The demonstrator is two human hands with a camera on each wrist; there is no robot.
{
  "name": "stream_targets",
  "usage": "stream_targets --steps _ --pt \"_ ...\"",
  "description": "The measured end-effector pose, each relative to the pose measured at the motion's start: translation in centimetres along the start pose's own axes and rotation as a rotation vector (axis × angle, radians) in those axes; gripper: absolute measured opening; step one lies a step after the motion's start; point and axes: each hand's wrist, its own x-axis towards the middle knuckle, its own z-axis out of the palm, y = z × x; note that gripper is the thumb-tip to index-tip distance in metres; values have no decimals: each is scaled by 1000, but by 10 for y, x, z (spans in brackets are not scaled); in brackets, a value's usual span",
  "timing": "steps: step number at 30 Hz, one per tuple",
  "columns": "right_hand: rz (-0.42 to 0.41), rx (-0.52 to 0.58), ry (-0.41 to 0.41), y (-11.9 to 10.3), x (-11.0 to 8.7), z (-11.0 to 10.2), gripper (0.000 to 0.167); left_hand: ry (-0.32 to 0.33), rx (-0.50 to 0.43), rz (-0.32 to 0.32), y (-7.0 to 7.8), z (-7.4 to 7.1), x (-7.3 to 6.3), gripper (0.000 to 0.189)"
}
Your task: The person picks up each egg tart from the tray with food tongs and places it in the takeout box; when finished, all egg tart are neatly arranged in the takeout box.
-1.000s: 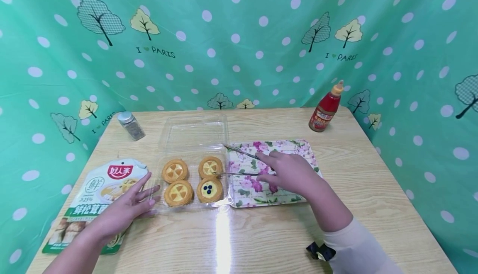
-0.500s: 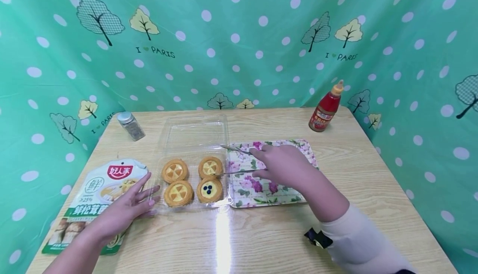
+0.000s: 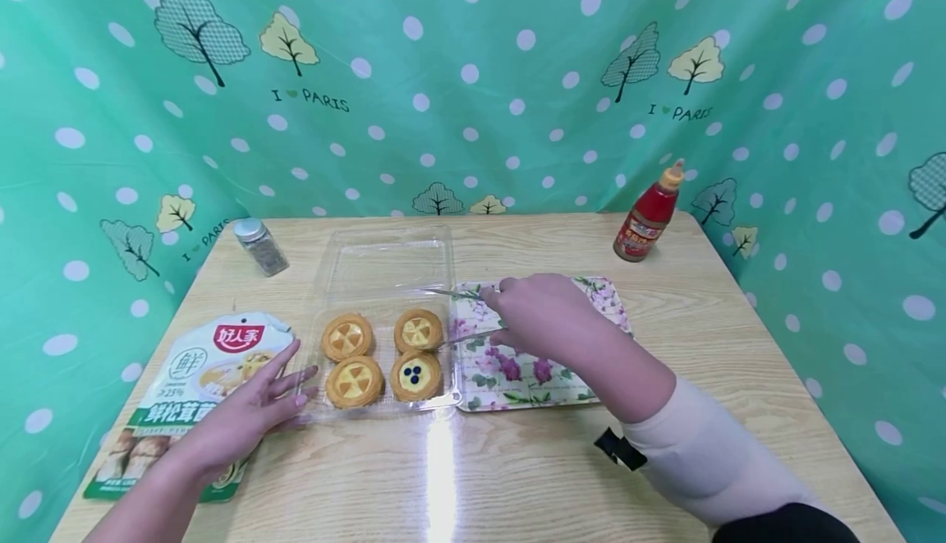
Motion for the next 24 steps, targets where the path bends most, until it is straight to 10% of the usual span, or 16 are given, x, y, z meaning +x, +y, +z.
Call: stream_targets --steps 24 --pt "8 -2 5 -1 7 4 67 -17 -3 20 1 0 1 82"
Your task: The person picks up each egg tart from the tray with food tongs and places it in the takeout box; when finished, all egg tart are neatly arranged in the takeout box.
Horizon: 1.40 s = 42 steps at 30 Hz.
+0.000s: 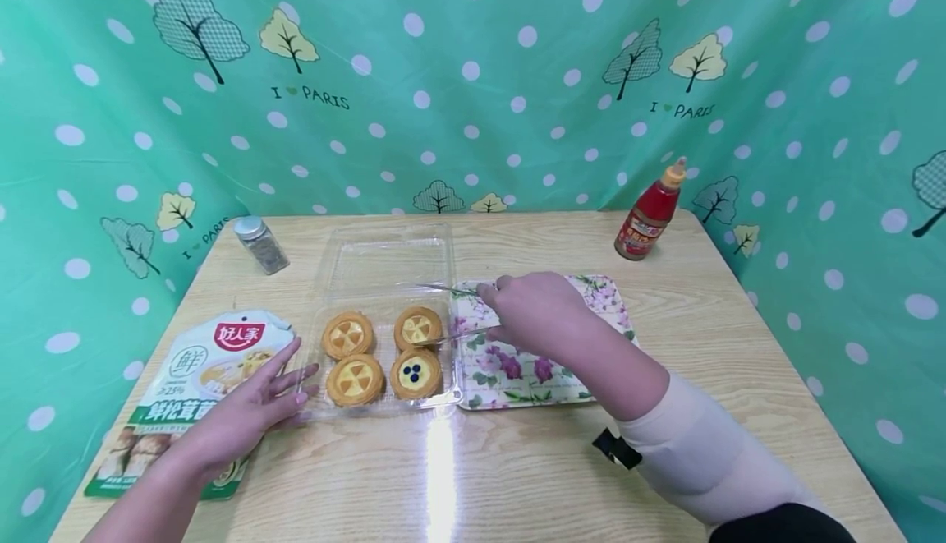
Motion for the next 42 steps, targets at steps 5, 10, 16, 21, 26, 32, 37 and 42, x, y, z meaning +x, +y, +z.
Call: stream_targets --steps 5,10,16,21,26,32,37,42 --pt "10 67 -5 6 -12 -3 68 1 -2 -10 -1 1 0 83" --pt "-27 188 -47 11 -26 -6 64 4 5 -10 -2 1 0 83" --pt "-76 288 -142 6 -36 -4 56 6 6 -6 -1 0 0 83" --pt "-117 252 -110 1 -37 -1 51 7 8 13 -3 0 0 82" --pt "-159 234 -115 -4 -35 -2 48 9 12 20 -3 0 0 82" --pt "-173 251 -129 -8 -32 -5 45 10 18 18 -2 0 1 83" --pt "-183 275 -121 -9 -28 -2 45 10 6 18 -2 0 0 82" --pt "-193 288 -126 -10 -24 0 46 20 4 18 0 1 0 82"
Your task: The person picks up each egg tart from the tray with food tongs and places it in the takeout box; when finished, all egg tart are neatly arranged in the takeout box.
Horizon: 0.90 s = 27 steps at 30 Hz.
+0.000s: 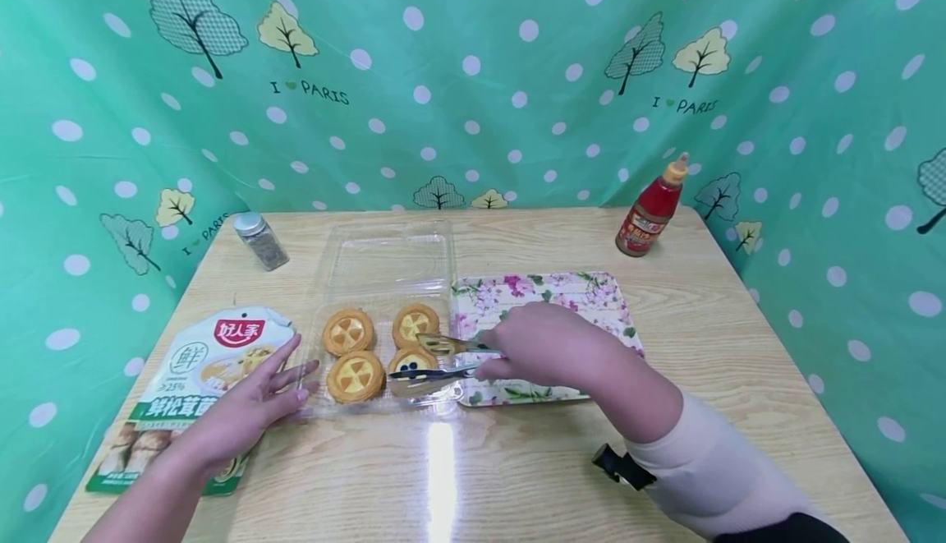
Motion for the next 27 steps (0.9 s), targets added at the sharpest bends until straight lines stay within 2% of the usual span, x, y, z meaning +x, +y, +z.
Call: stream_targets --steps 4,10,15,18,23,27 --pt "12 4 -7 -1 0 0 49 6 -3 -2 0 0 0 83" --pt "90 4 -1 5 -7 -6 58 -1 -20 3 -1 0 0 82" --pt "145 -92 150 17 -10 -11 62 3 -18 8 -2 0 0 83" --pt "166 -156 221 21 -9 -13 59 1 -15 6 -2 0 0 82" --pt "174 -228 197 21 -3 -18 52 0 -3 0 -1 0 0 82" --pt "141 -320 164 11 3 -27 49 4 4 -3 0 0 0 82"
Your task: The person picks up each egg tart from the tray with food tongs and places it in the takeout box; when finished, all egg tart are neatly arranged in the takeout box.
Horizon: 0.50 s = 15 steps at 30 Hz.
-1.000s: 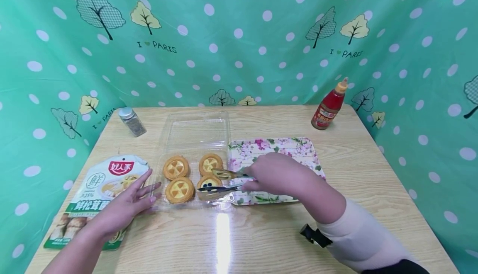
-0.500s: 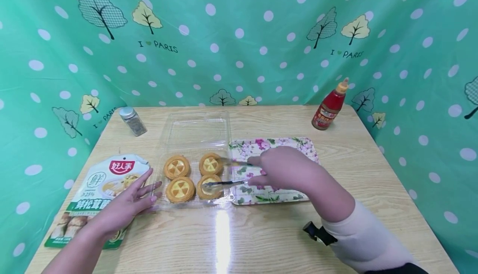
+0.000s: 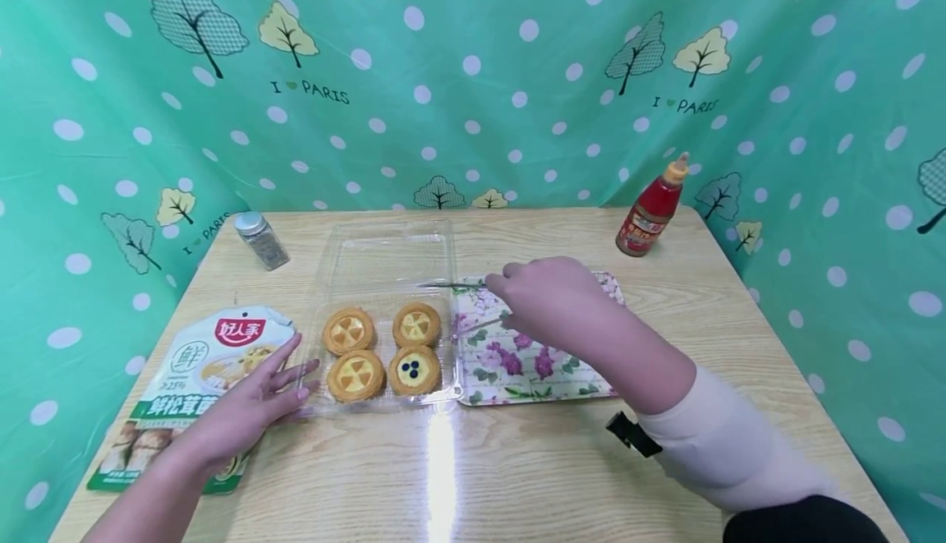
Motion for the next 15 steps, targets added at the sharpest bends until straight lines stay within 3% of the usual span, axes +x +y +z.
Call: stream_targets --steps 5,12,15 --pt "-69 -142 4 -13 7 -17 41 4 -5 -12 0 1 -1 80" --pt "-155 -300 135 -26 18 -31 16 -2 -2 -17 0 1 -1 80" --pt "-170 -342 141 -31 24 -34 13 -1 -1 -21 0 0 0 81"
